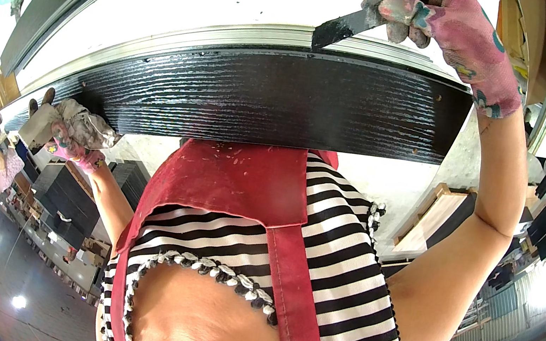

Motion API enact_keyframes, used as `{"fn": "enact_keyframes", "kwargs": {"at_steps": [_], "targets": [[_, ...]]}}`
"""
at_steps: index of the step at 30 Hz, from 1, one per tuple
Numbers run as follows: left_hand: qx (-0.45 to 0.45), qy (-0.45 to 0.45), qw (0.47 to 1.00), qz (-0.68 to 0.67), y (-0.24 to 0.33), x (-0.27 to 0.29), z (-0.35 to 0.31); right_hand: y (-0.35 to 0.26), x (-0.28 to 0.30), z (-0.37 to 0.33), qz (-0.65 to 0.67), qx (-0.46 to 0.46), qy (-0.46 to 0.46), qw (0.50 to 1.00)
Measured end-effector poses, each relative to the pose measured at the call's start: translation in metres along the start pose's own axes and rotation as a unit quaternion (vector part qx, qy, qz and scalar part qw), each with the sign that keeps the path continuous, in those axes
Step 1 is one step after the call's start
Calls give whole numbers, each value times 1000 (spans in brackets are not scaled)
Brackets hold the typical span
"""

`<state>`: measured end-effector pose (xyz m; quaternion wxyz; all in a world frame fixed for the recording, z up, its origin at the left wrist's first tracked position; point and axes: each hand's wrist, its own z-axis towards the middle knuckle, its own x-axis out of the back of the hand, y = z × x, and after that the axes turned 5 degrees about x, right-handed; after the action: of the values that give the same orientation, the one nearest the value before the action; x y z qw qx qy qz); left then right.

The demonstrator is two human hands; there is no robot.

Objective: The person applies dark stain to a long, curved wooden panel using a brush and wipes the surface with a cloth. The person repeatedly applies stain and wipes the panel, working along its length.

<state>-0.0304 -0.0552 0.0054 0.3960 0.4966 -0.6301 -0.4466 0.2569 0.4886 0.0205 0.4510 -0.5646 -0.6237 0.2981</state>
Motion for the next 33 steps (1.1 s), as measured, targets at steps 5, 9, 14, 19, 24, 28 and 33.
{"fn": "enact_keyframes", "kwargs": {"at_steps": [5,9,14,19,24,28,33], "targets": [[-85,91,990,71,8,-11,0,2,-3,1,-28,1,-11,1000],[20,-114,991,-65,8,-30,-5,-3,-3,-5,71,21,72,995],[-145,31,987,68,4,-42,-16,-8,10,-18,-16,-43,15,999],[-35,-28,999,26,8,-29,-10,1,9,-17,-43,-25,19,999],[-120,-17,991,51,-4,-20,-10,3,12,-18,-38,-21,38,998],[-127,-17,990,55,-7,-16,-11,1,14,-19,-28,-11,36,999],[-136,-20,988,65,-6,-13,-8,3,11,-18,-26,-2,29,999]]}}
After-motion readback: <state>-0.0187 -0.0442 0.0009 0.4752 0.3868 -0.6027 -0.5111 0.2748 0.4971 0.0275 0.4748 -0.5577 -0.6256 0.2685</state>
